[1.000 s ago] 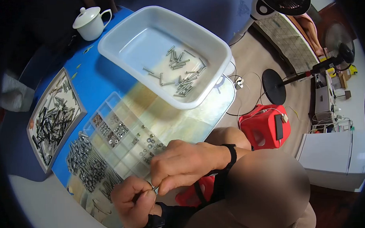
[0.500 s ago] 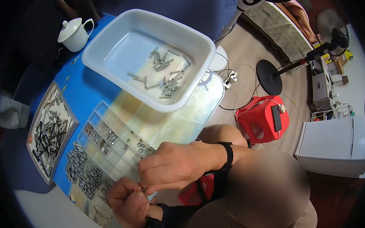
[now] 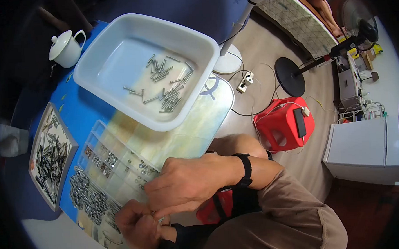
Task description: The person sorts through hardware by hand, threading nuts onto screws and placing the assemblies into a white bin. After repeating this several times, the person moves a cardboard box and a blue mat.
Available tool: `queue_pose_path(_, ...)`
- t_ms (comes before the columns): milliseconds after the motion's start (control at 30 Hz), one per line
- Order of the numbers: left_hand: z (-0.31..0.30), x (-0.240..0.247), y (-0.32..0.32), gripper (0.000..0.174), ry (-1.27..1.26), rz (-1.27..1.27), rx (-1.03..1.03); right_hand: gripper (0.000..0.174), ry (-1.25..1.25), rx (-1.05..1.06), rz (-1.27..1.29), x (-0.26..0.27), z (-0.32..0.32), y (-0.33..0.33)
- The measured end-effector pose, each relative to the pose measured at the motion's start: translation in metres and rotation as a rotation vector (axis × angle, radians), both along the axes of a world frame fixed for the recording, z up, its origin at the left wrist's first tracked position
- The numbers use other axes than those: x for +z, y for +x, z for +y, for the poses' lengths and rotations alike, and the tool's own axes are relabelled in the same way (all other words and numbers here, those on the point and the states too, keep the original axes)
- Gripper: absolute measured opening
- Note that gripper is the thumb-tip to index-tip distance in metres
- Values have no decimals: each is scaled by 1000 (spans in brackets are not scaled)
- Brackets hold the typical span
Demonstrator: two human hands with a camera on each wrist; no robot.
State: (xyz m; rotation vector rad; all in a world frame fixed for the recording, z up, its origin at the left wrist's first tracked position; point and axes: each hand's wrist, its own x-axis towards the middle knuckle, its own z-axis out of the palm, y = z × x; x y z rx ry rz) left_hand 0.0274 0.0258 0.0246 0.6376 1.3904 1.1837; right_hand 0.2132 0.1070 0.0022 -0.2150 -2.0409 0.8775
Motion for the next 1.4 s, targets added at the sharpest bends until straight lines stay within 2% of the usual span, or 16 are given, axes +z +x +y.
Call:
queue_pose_path(67, 1, -2, -8, 6, 132, 143, -223, 25, -39, 4, 22, -2, 0, -2)
queue_pose_path(267, -7, -7, -10, 3, 465, 791, -284, 38, -335, -19, -196, 0, -5, -4)
queue_pose_path(467, -8, -7, -18, 11, 636, 1101, -336, 35, -419, 24, -130, -6, -7, -9)
queue_pose_path(500, -7, -8, -20, 11, 636, 1102, -335, 34, -280, -30, -87, -10, -9, -12)
queue_pose_path(567, -5, -11, -25, 14, 422, 555, -347, 35, -141, -81, -44, -12, -10, -14)
queue_pose_path(600, -7, -13, -23, 14, 420, 554, -346, 31, -12, -84, -72, -12, -9, -12)
queue_pose_path(667, -9, -16, -17, 18, 275, 69, -121, 27, 116, -87, -100, -11, -7, -10)
queue_pose_path(733, -9, -14, -20, 19, 212, 36, -171, 18, 390, -203, -34, -11, -7, -9)
queue_pose_path(800, -9, -13, -18, 19, 148, 4, -220, 16, 411, -214, 41, -13, -7, -12)
queue_pose_path(867, -8, -12, -4, 19, 421, 408, -315, 13, 433, -224, 116, -13, -6, -13)
queue_pose_path(967, -10, -18, -6, 17, 544, 607, -263, 18, 399, -198, 142, -11, -5, -10)
queue_pose_path(1100, -9, -13, -13, 12, 378, 203, -196, 30, 156, -106, -54, -6, -5, -5)
queue_pose_path(1167, -8, -3, -15, 12, 488, 690, -348, 34, 33, -75, -75, -7, -4, -8)
queue_pose_path(1267, 3, -9, -12, 13, 780, 1067, -421, 37, -242, -67, -96, -8, -5, -11)
queue_pose_path(1333, 6, -14, -11, 7, 831, 1116, -375, 37, -608, 55, -119, 1, -4, -9)
queue_pose_path(1400, 8, -13, -9, 2, 884, 1162, -328, 37, -629, 47, -100, 5, -4, -10)
